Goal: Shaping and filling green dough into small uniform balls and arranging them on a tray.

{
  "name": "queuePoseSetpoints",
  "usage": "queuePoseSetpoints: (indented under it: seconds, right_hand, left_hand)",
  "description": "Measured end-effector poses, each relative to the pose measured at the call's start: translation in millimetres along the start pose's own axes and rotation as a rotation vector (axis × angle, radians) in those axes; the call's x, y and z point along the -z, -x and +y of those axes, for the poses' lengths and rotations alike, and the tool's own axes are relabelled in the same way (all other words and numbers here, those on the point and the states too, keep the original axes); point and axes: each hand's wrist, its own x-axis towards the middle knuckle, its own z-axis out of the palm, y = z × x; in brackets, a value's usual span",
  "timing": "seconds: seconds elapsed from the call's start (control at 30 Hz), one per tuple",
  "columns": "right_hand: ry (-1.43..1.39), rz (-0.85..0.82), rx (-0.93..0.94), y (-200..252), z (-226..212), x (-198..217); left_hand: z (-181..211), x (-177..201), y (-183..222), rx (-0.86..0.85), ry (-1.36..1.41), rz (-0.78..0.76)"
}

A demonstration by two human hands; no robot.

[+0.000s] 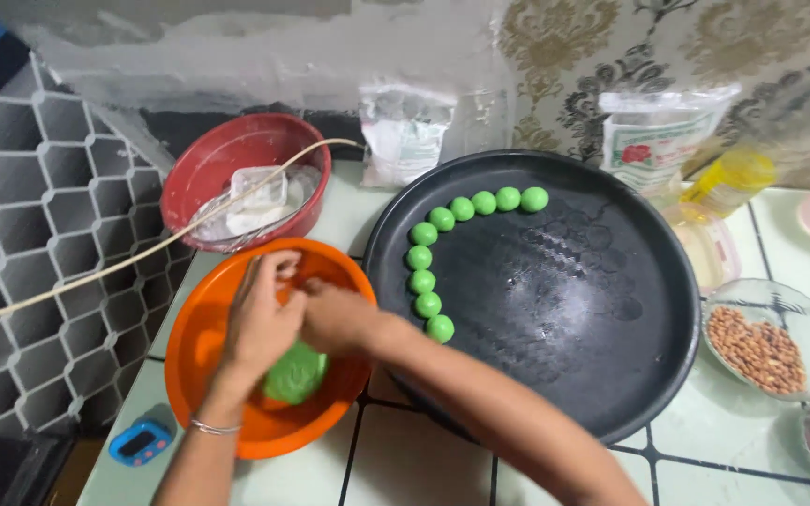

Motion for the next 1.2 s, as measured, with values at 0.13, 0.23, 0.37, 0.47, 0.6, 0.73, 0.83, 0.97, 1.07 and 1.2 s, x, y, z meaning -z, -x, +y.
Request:
queuePoseSetpoints:
  seconds: [0.13, 0.23, 0.37, 0.47, 0.6, 0.73, 0.83, 0.97, 1.07, 1.2]
  right_hand:
    - [0.03, -0.309, -0.536, -23, -3, -55]
    - [-0.027, -0.355, -0.534, -23, -4, -39]
    - [-0.149, -0.402, -0.521, -27, 13, -46]
    - [-0.216, -0.461, -0.637, -25, -3, -31]
    - [-0.245, -0.376, -0.522, -19, -10, -14]
    - [-0.409, -0.139, -0.536, -17, -13, -1]
    - [-0.518, 0.027, -0.573, -19, -10, 0]
    - [-0.744, 0.179, -0.596, -12, -24, 22]
    - [-0.855, 0.239, -0.494, -13, -15, 1]
    - [-0.922, 0.177, -0.664, -18, -16, 6]
  left_hand:
    - [-54, 15, 1, 0.412, -0.387, -0.517]
    - [-60, 13, 1, 0.566, -0.368, -0.72]
    - [-77, 9, 12, 0.62, -0.348, -0.793]
    - [-57, 12, 9, 0.662, -0.445, -0.888]
    - [-52, 19, 6, 0.723, -0.44, -0.903]
    - [-68, 18, 12, 0.654, -0.339, -0.822]
    - [-37, 23, 0, 0.751, -0.322, -0.727]
    - [-10, 25, -3, 0.853, -0.31, -0.525]
    - [-100, 17, 29, 0.241, -0.695, -0.289]
    - [-67, 17, 6, 0.482, -0.346, -0.373]
